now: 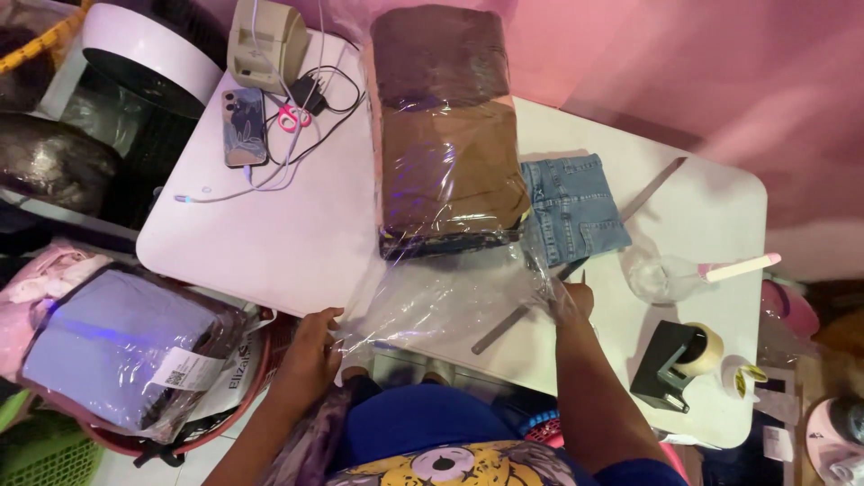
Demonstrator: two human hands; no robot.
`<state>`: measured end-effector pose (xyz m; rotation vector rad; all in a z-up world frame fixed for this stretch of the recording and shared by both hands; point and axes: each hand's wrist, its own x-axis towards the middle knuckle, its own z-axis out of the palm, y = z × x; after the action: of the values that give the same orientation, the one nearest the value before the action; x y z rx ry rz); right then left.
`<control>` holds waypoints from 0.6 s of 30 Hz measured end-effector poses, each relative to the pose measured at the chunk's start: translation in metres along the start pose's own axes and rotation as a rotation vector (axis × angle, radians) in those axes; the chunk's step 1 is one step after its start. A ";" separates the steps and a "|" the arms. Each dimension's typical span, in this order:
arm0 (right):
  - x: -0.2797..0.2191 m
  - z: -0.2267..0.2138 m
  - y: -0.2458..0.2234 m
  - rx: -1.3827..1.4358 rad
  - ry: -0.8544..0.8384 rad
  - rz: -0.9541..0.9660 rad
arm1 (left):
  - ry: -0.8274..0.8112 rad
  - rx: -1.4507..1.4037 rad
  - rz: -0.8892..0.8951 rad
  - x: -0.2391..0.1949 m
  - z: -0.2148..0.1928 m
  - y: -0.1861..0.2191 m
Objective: Packing folded clothes into a large plastic bag and sealing it using tape and a metal bar.
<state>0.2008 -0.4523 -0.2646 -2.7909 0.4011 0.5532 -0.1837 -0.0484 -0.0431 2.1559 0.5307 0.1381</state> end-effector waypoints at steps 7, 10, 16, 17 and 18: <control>-0.078 -0.032 0.014 0.526 0.206 -0.137 | 0.004 -0.023 0.047 0.008 -0.014 -0.004; -0.130 -0.071 0.011 1.137 0.157 -0.183 | 0.035 0.038 0.049 0.011 -0.018 -0.010; -0.217 -0.118 0.011 1.230 0.069 -0.054 | 0.017 0.010 -0.019 0.023 -0.027 -0.019; -0.241 -0.134 0.002 1.109 0.068 -0.092 | 0.027 -0.006 0.005 0.024 -0.025 -0.026; -0.265 -0.150 -0.007 0.988 0.066 -0.128 | 0.038 -0.021 0.028 0.024 -0.023 -0.033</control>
<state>0.0174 -0.4352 -0.0226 -1.8608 0.3666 0.1482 -0.1789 -0.0044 -0.0575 2.1441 0.5187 0.2000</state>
